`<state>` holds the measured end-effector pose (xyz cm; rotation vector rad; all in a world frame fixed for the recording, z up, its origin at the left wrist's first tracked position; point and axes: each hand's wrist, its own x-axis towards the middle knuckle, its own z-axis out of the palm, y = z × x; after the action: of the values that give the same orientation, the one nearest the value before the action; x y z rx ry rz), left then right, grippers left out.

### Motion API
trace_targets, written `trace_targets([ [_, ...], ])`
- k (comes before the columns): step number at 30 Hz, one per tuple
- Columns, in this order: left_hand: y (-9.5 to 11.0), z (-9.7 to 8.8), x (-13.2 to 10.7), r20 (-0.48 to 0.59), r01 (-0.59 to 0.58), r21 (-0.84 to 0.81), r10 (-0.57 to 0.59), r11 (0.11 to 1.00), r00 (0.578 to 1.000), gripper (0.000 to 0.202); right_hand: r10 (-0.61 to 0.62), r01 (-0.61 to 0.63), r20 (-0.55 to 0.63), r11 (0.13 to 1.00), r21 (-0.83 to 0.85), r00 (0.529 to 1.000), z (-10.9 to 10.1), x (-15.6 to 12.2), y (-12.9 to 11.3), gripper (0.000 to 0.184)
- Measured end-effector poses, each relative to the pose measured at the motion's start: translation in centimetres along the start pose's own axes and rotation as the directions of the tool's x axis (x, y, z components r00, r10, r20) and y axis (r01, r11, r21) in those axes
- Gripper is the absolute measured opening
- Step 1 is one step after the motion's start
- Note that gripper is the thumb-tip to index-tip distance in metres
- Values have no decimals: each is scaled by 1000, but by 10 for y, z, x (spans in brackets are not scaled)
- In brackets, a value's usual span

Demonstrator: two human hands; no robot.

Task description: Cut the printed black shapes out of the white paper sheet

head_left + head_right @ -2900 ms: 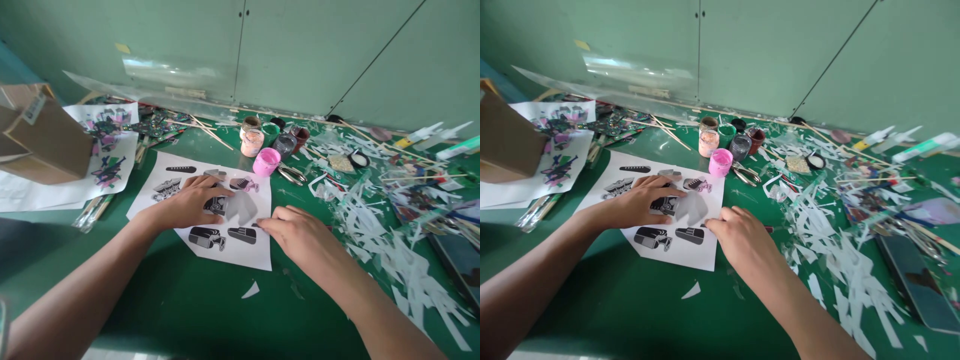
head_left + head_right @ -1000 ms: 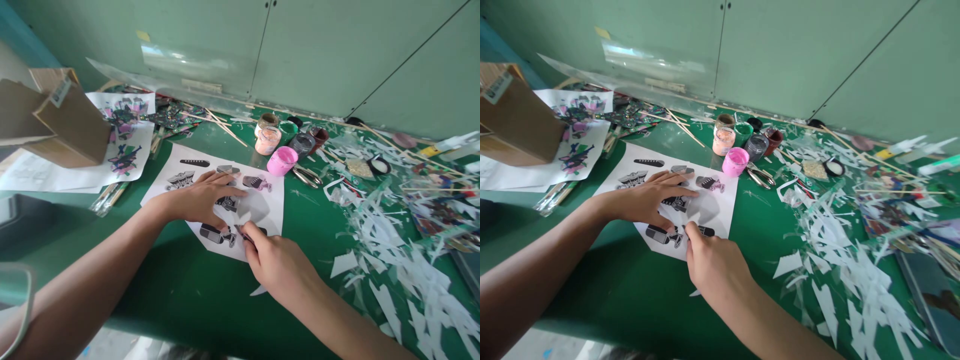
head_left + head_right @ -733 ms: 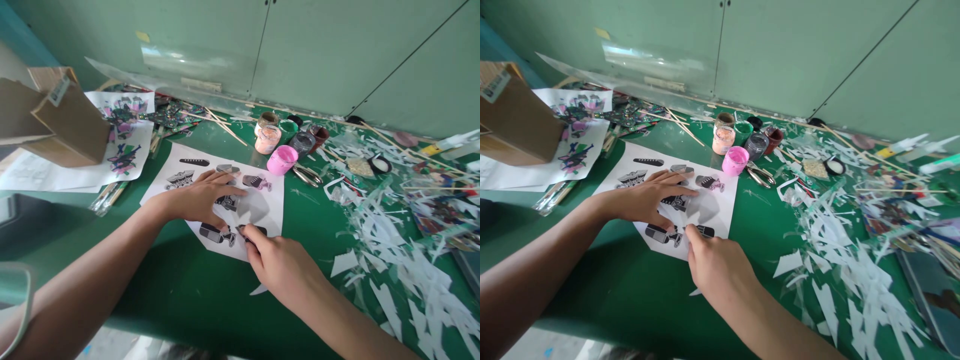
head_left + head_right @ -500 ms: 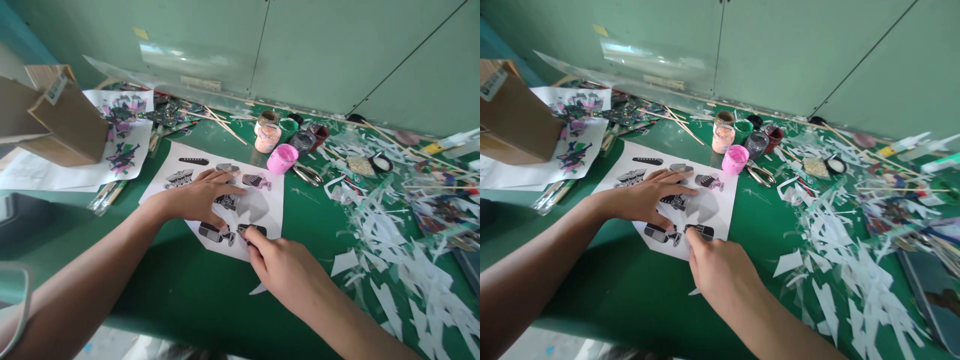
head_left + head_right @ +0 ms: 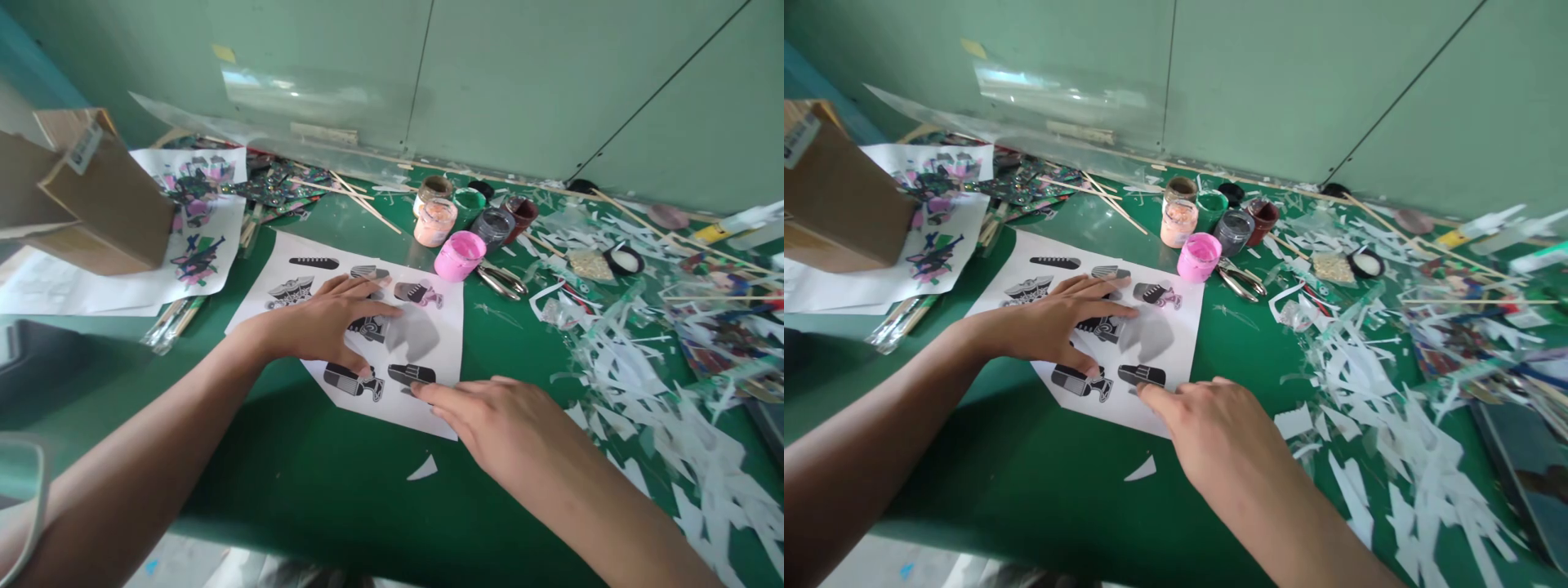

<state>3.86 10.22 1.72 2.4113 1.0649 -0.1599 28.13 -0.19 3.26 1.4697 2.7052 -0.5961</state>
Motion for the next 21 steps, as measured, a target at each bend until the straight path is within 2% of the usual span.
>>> trace_targets([
  [5,1,0,0,0,6,-7,-6,1000,1000,87,31,-29,-26,997,65,999,-2,-6,8,35],
  [10,1,-2,1,6,-9,9,9,1000,1000,85,90,-91,18,987,130,996,-3,-10,28,34],
  [17,2,-3,2,14,-3,12,2,1000,1000,84,198,-203,73,977,65,977,-8,-26,65,32],
  [21,2,-4,2,14,-9,28,8,1000,1000,83,157,-164,88,983,85,984,-21,-21,69,30],
])
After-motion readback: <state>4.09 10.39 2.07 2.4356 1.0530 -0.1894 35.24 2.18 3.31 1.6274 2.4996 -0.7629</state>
